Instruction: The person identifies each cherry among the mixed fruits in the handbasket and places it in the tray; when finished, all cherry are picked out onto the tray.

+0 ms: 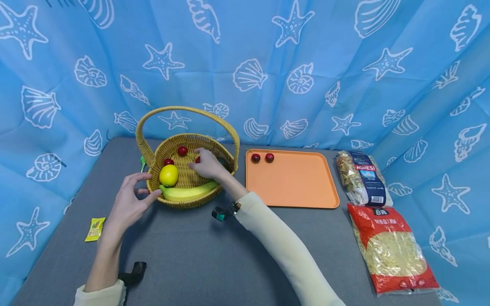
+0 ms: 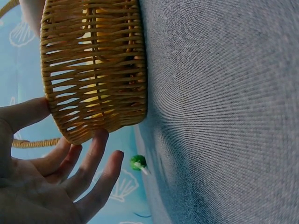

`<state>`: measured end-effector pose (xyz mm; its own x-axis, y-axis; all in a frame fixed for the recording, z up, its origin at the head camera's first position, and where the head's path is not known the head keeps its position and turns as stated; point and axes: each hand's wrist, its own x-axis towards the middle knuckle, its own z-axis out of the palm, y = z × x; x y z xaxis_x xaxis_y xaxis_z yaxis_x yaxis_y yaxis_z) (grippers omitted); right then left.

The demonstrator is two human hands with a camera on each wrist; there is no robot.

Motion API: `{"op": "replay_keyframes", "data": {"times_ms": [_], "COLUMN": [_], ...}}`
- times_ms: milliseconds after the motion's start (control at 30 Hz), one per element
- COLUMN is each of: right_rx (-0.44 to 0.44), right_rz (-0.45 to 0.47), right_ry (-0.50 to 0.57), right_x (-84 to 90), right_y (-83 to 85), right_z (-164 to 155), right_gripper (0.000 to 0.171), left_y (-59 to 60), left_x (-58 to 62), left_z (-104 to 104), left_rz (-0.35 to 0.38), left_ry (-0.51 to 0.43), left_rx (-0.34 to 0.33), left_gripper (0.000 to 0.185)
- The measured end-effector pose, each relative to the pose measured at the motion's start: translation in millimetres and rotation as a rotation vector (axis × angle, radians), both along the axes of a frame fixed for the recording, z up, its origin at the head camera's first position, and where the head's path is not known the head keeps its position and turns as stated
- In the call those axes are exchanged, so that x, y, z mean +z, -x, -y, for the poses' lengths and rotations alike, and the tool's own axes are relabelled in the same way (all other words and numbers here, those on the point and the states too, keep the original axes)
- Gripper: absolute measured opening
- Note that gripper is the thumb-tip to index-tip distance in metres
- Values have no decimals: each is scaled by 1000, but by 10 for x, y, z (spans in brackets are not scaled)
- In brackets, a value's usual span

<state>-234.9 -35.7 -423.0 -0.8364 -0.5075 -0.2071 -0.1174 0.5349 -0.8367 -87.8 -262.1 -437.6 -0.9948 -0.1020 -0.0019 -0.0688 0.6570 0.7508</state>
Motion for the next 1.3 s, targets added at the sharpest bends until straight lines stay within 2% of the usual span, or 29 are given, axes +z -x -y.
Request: {"op": "replay_keyframes", "data": {"times_ms": [133, 333, 767, 967, 1167, 1300], "right_rx": [0, 18, -65, -125, -184, -182], "right_rz": [31, 47, 104, 91, 160, 203], "right_ry": [-37, -13, 56, 81, 192, 273], "right_x": [-61, -159, -190, -229, -219, -168], "right_y": [43, 75, 63, 23, -26, -59], "right_z": [101, 184, 249, 297, 314, 305], "right_gripper": [56, 52, 46, 42, 40, 39], "left_y": [5, 16, 23, 21, 16, 9], "left_x": [6, 11, 17, 20, 12, 3], "left_z": [-7, -10, -3, -6, -12, -8], "left_rz": [1, 9, 16, 18, 25, 19], "left_ry": [2, 4, -4, -9, -10, -9], "left_rx": [-3, -1, -8, -3, 5, 8], "left_gripper": [63, 63, 63, 63, 64, 63]}}
